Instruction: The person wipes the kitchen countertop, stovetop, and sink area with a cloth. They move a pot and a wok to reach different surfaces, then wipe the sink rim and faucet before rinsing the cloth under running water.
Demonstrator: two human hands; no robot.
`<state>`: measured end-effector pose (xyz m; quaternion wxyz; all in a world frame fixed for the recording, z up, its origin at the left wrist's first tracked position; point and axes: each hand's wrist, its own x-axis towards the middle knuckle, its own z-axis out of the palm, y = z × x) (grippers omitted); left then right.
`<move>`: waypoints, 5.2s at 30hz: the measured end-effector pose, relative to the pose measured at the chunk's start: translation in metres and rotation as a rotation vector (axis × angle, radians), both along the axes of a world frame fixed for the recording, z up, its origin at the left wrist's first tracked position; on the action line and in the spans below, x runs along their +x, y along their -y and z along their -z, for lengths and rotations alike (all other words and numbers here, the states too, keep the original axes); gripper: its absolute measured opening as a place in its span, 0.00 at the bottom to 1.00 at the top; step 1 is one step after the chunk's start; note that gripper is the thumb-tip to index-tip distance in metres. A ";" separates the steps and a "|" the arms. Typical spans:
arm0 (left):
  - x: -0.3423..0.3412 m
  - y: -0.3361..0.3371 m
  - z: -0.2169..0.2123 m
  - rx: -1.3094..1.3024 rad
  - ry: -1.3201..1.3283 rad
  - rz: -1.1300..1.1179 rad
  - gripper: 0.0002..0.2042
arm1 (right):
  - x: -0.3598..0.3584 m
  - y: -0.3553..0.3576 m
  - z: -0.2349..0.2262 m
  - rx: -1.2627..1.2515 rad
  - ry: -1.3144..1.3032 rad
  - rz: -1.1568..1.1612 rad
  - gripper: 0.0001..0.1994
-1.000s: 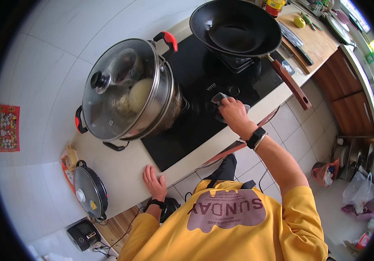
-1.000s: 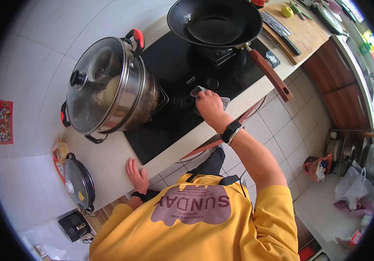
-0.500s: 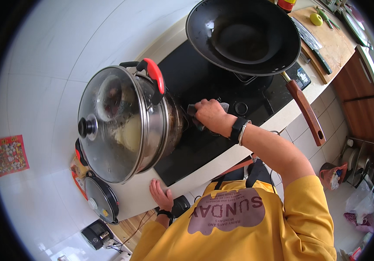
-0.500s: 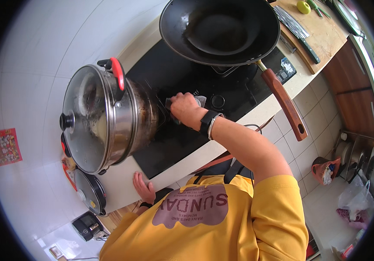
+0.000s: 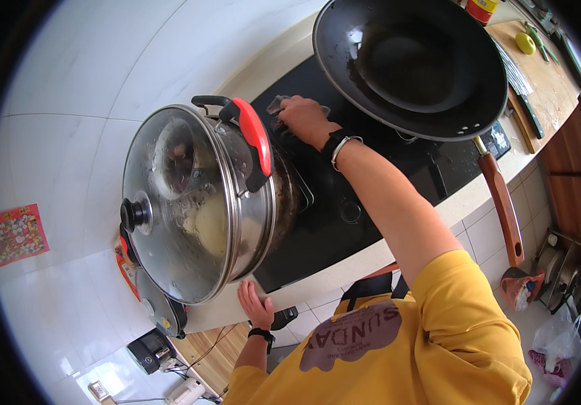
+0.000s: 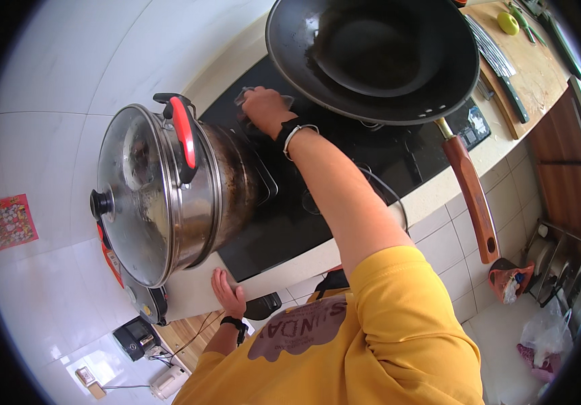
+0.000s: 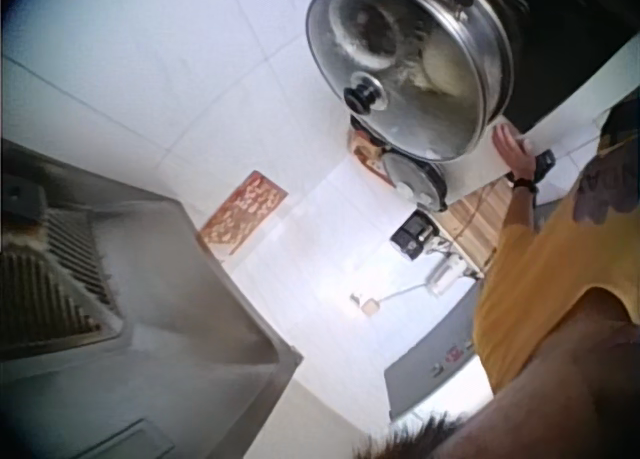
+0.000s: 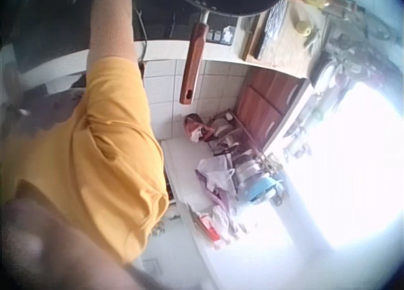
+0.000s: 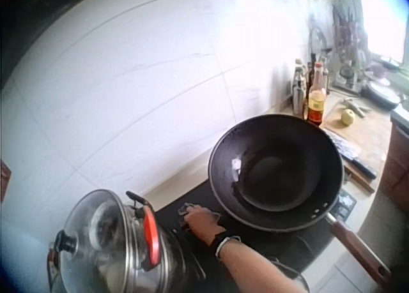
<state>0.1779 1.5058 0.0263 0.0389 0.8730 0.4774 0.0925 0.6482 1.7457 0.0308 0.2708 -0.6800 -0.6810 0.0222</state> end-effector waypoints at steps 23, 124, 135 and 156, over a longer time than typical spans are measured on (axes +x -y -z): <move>-0.016 0.008 0.007 -0.141 -0.017 -0.096 0.31 | 0.008 0.124 -0.016 -0.236 0.170 -0.054 0.18; -0.015 0.005 0.007 0.028 0.091 -0.005 0.31 | 0.099 0.249 -0.036 -0.352 0.322 0.351 0.14; -0.014 0.006 0.006 0.041 0.091 -0.020 0.29 | 0.099 0.247 -0.048 -0.400 0.370 0.243 0.17; -0.014 0.005 0.009 0.035 0.094 -0.027 0.29 | -0.010 0.178 -0.023 -0.165 0.095 -0.018 0.19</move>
